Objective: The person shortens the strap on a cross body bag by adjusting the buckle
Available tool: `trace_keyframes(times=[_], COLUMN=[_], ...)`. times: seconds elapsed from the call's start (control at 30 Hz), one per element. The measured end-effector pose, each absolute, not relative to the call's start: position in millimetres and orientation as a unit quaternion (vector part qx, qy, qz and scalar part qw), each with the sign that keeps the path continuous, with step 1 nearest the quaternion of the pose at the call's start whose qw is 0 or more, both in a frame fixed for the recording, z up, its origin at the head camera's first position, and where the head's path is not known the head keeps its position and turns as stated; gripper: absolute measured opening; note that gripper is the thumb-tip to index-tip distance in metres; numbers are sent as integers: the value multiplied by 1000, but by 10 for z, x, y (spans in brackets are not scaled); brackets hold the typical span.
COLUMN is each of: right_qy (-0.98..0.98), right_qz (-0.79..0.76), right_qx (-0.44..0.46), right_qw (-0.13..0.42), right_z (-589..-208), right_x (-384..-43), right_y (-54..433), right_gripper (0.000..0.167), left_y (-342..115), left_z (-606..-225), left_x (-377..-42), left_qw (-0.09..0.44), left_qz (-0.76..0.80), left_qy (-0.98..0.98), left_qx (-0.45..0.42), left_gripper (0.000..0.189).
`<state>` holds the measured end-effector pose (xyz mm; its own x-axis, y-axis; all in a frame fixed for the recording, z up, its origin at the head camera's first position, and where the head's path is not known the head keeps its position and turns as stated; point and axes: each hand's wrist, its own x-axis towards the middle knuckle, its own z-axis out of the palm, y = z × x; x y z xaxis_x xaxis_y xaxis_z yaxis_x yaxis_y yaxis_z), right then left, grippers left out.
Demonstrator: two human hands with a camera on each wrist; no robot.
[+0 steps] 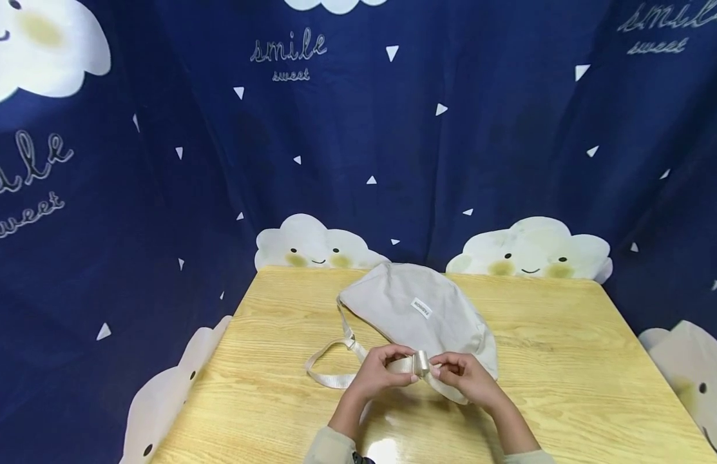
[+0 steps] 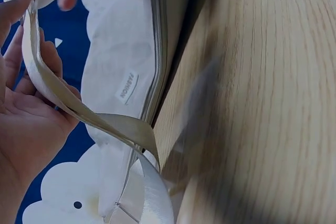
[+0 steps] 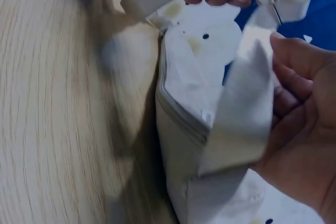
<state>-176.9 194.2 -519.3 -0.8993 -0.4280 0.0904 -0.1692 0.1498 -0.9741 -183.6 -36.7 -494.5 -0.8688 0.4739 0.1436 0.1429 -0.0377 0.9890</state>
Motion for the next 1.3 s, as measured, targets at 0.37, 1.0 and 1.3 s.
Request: trace_keyframes(times=[0.37, 1.0, 1.3], right_qy=[775, 737, 753], right_qz=[-592, -632, -622], right_qx=[-202, -226, -213], right_qw=[91, 78, 21], right_z=[-5232, -5213, -5135], right_x=[-1743, -1774, -1725], right_y=[2050, 1885, 1720], right_gripper=[14, 41, 44], left_y=[-388, -423, -423], left_z=[-4993, -4986, -4984], left_x=[-1860, -1858, -1863], left_qw=[108, 116, 123], left_qz=[686, 687, 693], left_qy=[684, 681, 674], left_qx=[222, 225, 223], left_gripper=[38, 35, 34])
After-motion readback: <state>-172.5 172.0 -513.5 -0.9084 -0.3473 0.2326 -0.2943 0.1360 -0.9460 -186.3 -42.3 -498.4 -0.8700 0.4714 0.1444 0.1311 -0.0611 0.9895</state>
